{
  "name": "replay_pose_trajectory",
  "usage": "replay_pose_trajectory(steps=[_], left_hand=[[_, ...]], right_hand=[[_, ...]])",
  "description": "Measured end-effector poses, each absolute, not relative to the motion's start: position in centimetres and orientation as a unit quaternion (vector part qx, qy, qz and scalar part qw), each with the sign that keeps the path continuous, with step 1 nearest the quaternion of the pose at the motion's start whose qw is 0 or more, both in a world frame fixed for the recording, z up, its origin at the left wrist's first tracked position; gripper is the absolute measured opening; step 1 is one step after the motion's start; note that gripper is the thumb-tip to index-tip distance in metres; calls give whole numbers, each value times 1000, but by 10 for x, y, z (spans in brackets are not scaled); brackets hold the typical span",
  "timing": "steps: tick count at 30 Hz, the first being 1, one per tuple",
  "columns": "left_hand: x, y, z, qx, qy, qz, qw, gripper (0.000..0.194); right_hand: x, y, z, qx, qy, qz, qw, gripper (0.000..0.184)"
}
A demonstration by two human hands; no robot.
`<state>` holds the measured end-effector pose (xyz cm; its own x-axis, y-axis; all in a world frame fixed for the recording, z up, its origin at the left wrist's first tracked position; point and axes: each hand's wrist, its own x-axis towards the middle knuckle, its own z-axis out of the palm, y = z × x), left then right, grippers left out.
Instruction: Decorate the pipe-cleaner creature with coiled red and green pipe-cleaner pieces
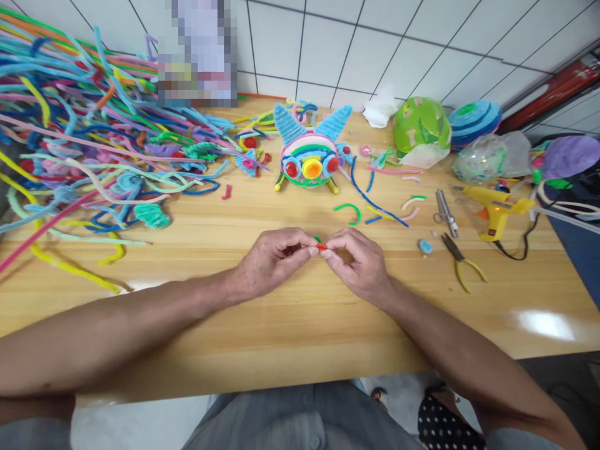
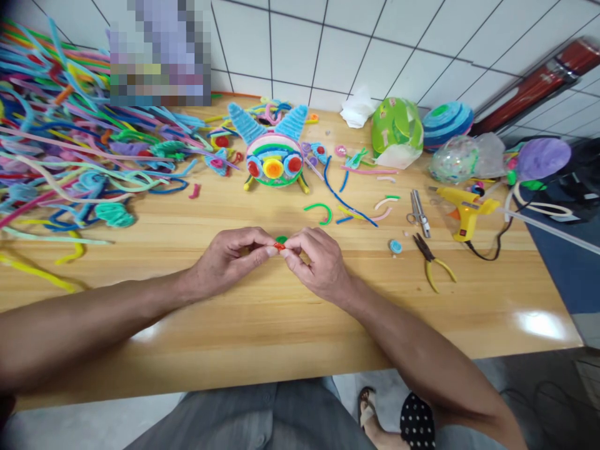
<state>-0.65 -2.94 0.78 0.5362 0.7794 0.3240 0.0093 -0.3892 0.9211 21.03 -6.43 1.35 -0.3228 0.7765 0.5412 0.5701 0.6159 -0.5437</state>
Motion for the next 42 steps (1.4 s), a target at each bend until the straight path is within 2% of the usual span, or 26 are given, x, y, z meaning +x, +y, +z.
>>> replay_pose_trajectory(steps=[30, 42], left_hand=[[-6, -29, 11, 674, 302, 372, 562, 24], [-5, -31, 11, 711, 296, 380, 512, 19]], right_hand=[[208, -64, 12, -440, -781, 158, 415, 11], [210, -66, 14, -434, -764, 181, 442, 4]])
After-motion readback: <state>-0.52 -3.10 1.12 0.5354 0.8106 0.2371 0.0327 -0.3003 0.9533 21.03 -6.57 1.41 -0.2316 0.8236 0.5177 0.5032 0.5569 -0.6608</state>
